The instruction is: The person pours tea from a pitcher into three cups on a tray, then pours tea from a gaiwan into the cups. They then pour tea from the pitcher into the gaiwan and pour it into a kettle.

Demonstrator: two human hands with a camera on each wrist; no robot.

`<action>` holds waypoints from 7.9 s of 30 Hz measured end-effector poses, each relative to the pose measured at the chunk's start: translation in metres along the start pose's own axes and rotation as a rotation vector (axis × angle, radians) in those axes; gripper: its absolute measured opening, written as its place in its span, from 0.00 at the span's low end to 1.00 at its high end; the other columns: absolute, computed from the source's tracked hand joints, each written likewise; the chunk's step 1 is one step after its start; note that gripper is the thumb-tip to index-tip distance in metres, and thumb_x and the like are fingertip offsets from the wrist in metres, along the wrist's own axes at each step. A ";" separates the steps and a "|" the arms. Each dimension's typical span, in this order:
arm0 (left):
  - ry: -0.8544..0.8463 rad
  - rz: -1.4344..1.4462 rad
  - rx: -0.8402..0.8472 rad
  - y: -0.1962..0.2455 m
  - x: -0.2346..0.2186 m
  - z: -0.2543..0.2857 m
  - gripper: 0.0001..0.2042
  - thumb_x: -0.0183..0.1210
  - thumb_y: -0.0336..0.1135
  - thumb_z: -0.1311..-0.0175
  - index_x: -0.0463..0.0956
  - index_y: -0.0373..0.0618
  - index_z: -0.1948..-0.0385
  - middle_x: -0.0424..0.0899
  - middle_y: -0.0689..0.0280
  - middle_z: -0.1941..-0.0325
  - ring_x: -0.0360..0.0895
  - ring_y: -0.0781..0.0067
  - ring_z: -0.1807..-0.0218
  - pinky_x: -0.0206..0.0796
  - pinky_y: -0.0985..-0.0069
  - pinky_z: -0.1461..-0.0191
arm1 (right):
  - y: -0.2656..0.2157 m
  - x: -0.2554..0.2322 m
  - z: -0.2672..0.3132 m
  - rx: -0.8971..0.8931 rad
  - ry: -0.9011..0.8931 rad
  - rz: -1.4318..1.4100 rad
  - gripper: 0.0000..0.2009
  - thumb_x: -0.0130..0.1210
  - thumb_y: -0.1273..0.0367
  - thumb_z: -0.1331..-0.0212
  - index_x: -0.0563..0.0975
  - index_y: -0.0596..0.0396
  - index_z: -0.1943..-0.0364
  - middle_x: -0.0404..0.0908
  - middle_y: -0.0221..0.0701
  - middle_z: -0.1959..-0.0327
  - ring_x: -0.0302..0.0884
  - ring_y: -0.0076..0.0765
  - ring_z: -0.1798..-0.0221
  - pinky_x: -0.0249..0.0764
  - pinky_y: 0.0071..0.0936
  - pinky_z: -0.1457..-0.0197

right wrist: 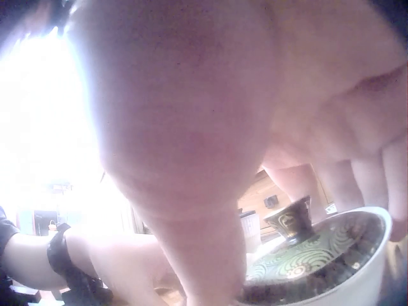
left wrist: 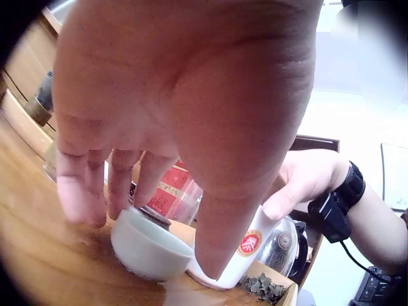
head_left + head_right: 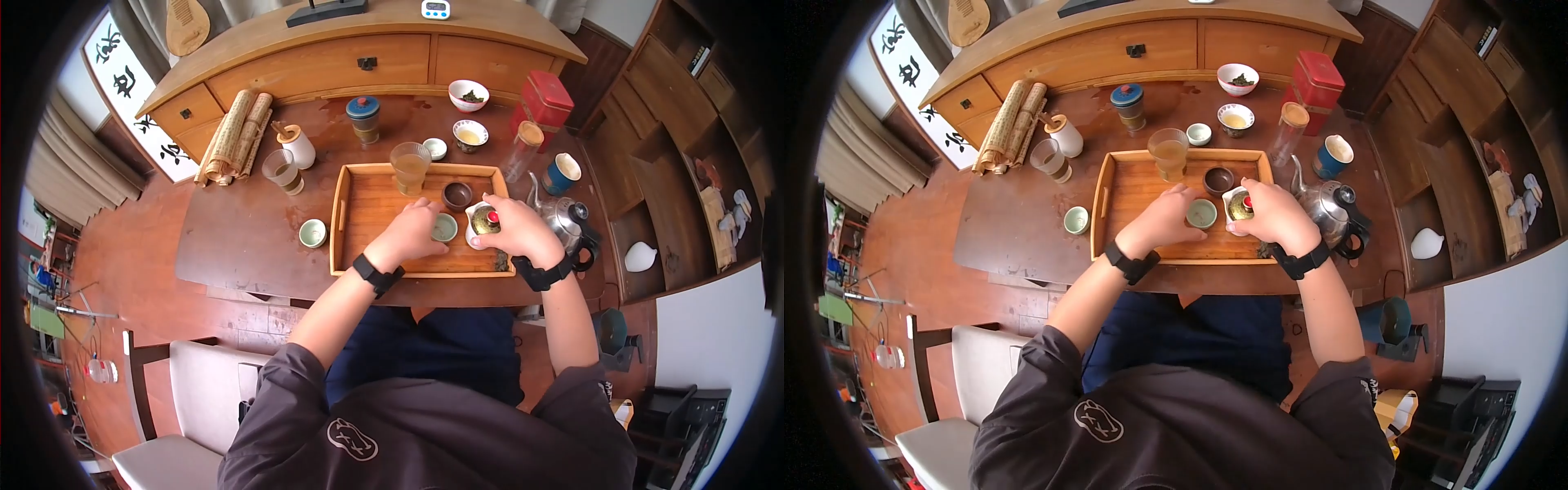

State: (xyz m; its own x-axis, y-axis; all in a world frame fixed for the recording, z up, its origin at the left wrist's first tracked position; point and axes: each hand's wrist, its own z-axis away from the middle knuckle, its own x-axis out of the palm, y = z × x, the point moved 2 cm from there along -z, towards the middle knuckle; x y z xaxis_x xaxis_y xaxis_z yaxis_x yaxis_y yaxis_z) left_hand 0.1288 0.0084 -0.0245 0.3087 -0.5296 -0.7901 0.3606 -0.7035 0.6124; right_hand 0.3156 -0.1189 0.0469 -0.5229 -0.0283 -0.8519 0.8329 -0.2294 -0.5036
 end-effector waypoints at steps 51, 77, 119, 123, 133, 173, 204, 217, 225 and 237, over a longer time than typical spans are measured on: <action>-0.020 -0.006 0.024 -0.031 -0.045 0.028 0.28 0.72 0.29 0.53 0.78 0.43 0.45 0.81 0.52 0.44 0.80 0.46 0.39 0.74 0.61 0.35 | 0.001 -0.001 -0.002 -0.066 0.064 -0.032 0.34 0.80 0.64 0.60 0.80 0.68 0.46 0.87 0.56 0.54 0.86 0.59 0.46 0.80 0.44 0.41; 0.160 -0.071 -0.410 -0.101 -0.138 0.138 0.33 0.76 0.37 0.50 0.78 0.37 0.39 0.81 0.47 0.41 0.78 0.43 0.36 0.73 0.58 0.31 | 0.002 -0.028 -0.096 -0.138 -0.037 0.070 0.31 0.62 0.59 0.31 0.73 0.68 0.31 0.80 0.60 0.36 0.79 0.59 0.33 0.74 0.44 0.27; 0.309 -0.369 0.212 -0.024 -0.126 -0.059 0.30 0.73 0.24 0.56 0.78 0.38 0.45 0.78 0.47 0.49 0.81 0.39 0.47 0.78 0.57 0.40 | -0.065 -0.003 -0.143 -0.458 0.353 0.283 0.36 0.70 0.77 0.59 0.75 0.56 0.38 0.84 0.44 0.45 0.75 0.55 0.41 0.76 0.45 0.34; 0.359 -0.341 0.183 -0.016 -0.136 -0.037 0.29 0.73 0.25 0.55 0.78 0.38 0.44 0.78 0.46 0.48 0.81 0.40 0.46 0.77 0.58 0.39 | -0.059 -0.010 -0.122 -0.522 0.470 0.247 0.36 0.72 0.74 0.59 0.75 0.58 0.38 0.84 0.46 0.47 0.78 0.58 0.42 0.77 0.46 0.36; 0.097 -0.024 -0.155 -0.025 -0.105 0.063 0.27 0.72 0.30 0.54 0.80 0.39 0.47 0.87 0.48 0.50 0.85 0.47 0.45 0.77 0.62 0.39 | -0.045 0.028 -0.050 -0.513 0.210 0.123 0.25 0.72 0.69 0.56 0.80 0.59 0.49 0.86 0.46 0.54 0.83 0.55 0.46 0.78 0.46 0.39; 0.080 0.116 -0.181 -0.071 -0.071 0.069 0.36 0.84 0.42 0.56 0.81 0.37 0.42 0.83 0.56 0.49 0.81 0.60 0.45 0.75 0.67 0.38 | 0.005 0.042 0.026 -0.182 0.444 -0.021 0.37 0.76 0.64 0.46 0.71 0.58 0.33 0.73 0.48 0.34 0.74 0.58 0.32 0.71 0.46 0.27; 0.081 0.159 -0.121 -0.084 -0.065 0.066 0.30 0.83 0.33 0.63 0.86 0.39 0.51 0.83 0.57 0.55 0.82 0.60 0.52 0.76 0.68 0.44 | -0.080 0.043 -0.035 -0.627 0.292 -0.075 0.23 0.77 0.63 0.51 0.81 0.49 0.51 0.82 0.34 0.41 0.85 0.52 0.45 0.82 0.41 0.43; 0.099 0.151 -0.125 -0.088 -0.061 0.065 0.30 0.84 0.32 0.64 0.86 0.42 0.51 0.84 0.58 0.55 0.82 0.58 0.50 0.75 0.65 0.42 | -0.098 0.046 -0.054 -0.647 0.177 0.117 0.24 0.77 0.65 0.54 0.80 0.46 0.50 0.82 0.32 0.46 0.85 0.50 0.47 0.82 0.44 0.50; 0.102 0.141 -0.113 -0.086 -0.063 0.065 0.30 0.83 0.33 0.64 0.85 0.40 0.52 0.84 0.58 0.56 0.82 0.57 0.51 0.76 0.65 0.43 | -0.101 0.048 -0.053 -0.631 0.191 0.178 0.25 0.77 0.64 0.54 0.80 0.46 0.51 0.82 0.32 0.47 0.84 0.50 0.46 0.82 0.45 0.50; 0.072 0.182 -0.153 -0.084 -0.064 0.065 0.29 0.83 0.33 0.63 0.85 0.41 0.52 0.83 0.60 0.54 0.81 0.62 0.52 0.76 0.68 0.45 | -0.074 0.031 -0.036 -0.560 0.241 0.008 0.24 0.76 0.64 0.52 0.80 0.47 0.50 0.82 0.31 0.46 0.84 0.50 0.46 0.82 0.43 0.47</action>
State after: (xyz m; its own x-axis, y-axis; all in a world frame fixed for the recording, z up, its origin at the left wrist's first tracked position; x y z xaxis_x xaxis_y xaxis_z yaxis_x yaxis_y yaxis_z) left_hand 0.0217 0.0704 -0.0268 0.4410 -0.6021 -0.6656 0.4207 -0.5163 0.7459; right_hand 0.2439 -0.0679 0.0524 -0.5154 0.2084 -0.8312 0.8393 0.3188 -0.4404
